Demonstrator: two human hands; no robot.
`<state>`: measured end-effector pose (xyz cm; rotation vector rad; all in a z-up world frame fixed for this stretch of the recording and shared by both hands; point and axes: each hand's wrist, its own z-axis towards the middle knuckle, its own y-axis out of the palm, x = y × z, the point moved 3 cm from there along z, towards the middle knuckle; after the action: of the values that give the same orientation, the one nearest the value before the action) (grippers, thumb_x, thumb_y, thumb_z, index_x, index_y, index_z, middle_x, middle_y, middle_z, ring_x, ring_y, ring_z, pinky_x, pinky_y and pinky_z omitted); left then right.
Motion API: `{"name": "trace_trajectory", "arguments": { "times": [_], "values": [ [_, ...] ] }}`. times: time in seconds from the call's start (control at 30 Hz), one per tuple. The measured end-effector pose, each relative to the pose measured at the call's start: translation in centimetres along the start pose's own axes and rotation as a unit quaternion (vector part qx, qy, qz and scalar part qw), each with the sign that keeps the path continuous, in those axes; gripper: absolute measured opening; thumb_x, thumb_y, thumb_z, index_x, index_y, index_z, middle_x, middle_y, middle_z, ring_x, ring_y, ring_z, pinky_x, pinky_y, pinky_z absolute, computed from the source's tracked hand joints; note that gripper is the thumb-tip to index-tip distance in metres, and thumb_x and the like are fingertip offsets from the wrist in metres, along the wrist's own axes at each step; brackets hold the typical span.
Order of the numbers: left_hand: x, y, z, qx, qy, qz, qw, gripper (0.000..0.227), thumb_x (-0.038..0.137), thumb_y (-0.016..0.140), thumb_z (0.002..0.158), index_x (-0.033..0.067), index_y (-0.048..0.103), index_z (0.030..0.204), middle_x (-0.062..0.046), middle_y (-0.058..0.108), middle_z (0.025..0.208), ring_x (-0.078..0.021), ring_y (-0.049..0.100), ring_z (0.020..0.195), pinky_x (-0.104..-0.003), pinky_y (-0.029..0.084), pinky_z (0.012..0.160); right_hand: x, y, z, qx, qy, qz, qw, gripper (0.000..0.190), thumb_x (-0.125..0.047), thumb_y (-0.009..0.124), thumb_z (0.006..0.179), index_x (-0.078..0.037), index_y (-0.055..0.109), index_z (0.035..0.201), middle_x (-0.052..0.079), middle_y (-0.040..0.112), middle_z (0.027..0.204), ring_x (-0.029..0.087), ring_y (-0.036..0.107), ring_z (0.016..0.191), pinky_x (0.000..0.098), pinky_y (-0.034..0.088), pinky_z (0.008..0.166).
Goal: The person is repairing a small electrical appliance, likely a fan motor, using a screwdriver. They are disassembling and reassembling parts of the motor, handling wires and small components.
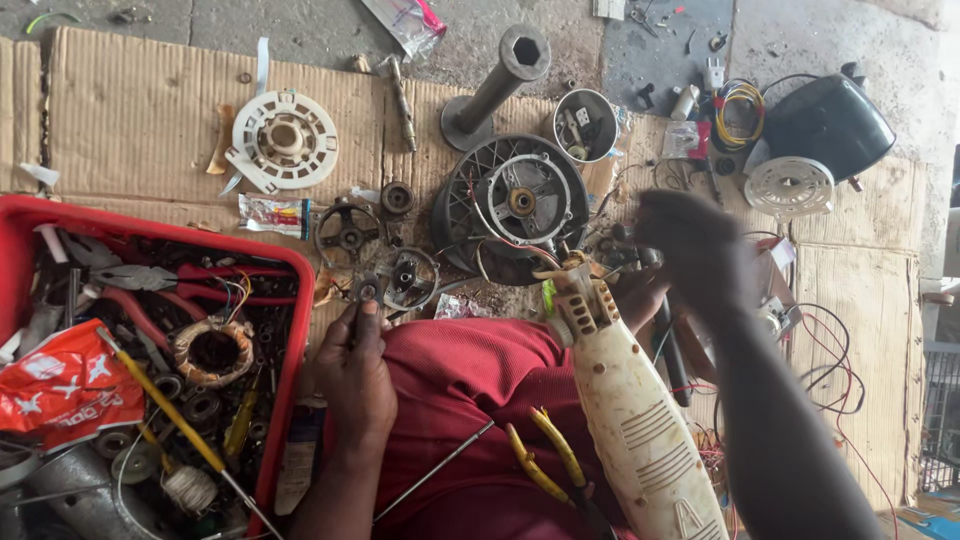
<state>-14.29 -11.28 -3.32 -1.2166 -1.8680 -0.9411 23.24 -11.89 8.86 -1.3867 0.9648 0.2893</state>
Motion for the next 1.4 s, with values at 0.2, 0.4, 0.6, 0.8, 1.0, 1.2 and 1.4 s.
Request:
{"name": "trace_trajectory", "arguments": {
  "times": [0.2, 0.4, 0.6, 0.8, 1.0, 1.2, 1.4],
  "values": [
    [0.2, -0.3, -0.5, -0.028, 0.091, 0.079, 0.992, 0.019, 0.015, 0.065, 0.103, 0.0011, 0.073, 0.114, 0.002, 0.067, 0.091, -0.0030, 0.056, 0.081, -0.020, 0.045, 0.071, -6.5, 9.6, 3.1, -0.085, -0.079, -0.130, 0.985, 0.042, -0.016, 0.077, 0.086, -0.007, 0.070, 0.126, 0.015, 0.070, 0.120, 0.029, 0.073, 0.094, 0.0379, 0.059, 0.080],
    [-0.1, -0.5, -0.2, -0.043, 0.129, 0.107, 0.985, 0.017, 0.013, 0.065, 0.104, 0.0009, 0.073, 0.113, -0.002, 0.071, 0.099, -0.0054, 0.061, 0.089, -0.021, 0.049, 0.079, -6.6, 10.5, 3.8, -0.086, -0.071, -0.201, 0.973, 0.031, -0.018, 0.077, 0.087, -0.015, 0.076, 0.118, 0.016, 0.069, 0.115, 0.035, 0.069, 0.100, 0.0458, 0.055, 0.086],
    [0.2, -0.4, -0.3, -0.050, 0.151, 0.134, 0.978, 0.014, 0.013, 0.066, 0.104, 0.0014, 0.072, 0.110, -0.001, 0.069, 0.096, -0.0055, 0.059, 0.086, -0.021, 0.048, 0.077, -6.8, 10.4, 4.5, -0.092, -0.105, -0.183, 0.973, 0.027, -0.014, 0.079, 0.082, -0.010, 0.077, 0.108, 0.014, 0.071, 0.111, 0.034, 0.071, 0.100, 0.0445, 0.057, 0.086],
    [0.9, -0.2, -0.2, -0.054, 0.147, 0.161, 0.974, 0.015, 0.013, 0.066, 0.102, 0.0027, 0.074, 0.109, 0.002, 0.059, 0.084, -0.0063, 0.051, 0.074, -0.023, 0.042, 0.066, -8.1, 10.4, 4.5, -0.089, -0.103, -0.209, 0.968, 0.023, -0.012, 0.079, 0.082, -0.008, 0.076, 0.104, 0.013, 0.073, 0.112, 0.035, 0.071, 0.098, 0.0454, 0.057, 0.084],
    [1.0, -0.2, -0.2, -0.056, 0.181, 0.176, 0.966, 0.012, 0.012, 0.067, 0.102, 0.0017, 0.072, 0.102, 0.002, 0.052, 0.079, -0.0066, 0.046, 0.071, -0.024, 0.039, 0.063, -7.9, 10.7, 4.2, -0.115, -0.052, -0.237, 0.963, 0.018, -0.018, 0.078, 0.087, -0.011, 0.075, 0.103, 0.010, 0.074, 0.105, 0.028, 0.074, 0.090, 0.0428, 0.059, 0.080],
    [1.5, 0.0, -0.5, -0.046, 0.201, 0.160, 0.965, 0.012, 0.013, 0.067, 0.102, 0.0020, 0.073, 0.105, 0.002, 0.058, 0.082, -0.0070, 0.051, 0.073, -0.025, 0.042, 0.064, -10.0, 8.6, 4.8, -0.082, -0.036, -0.144, 0.985, 0.036, -0.022, 0.082, 0.083, -0.013, 0.075, 0.118, 0.007, 0.078, 0.105, 0.018, 0.074, 0.090, 0.0357, 0.058, 0.079],
    [2.6, 0.6, -0.9, -0.042, 0.249, 0.197, 0.947, 0.009, 0.012, 0.069, 0.100, 0.0033, 0.074, 0.100, -0.003, 0.064, 0.082, -0.0101, 0.056, 0.071, -0.026, 0.046, 0.064, -13.6, 5.7, 4.7, -0.071, 0.063, -0.094, 0.991, 0.036, -0.018, 0.086, 0.080, -0.014, 0.080, 0.115, 0.006, 0.081, 0.100, 0.012, 0.072, 0.080, 0.0299, 0.057, 0.070]
  ]
}}
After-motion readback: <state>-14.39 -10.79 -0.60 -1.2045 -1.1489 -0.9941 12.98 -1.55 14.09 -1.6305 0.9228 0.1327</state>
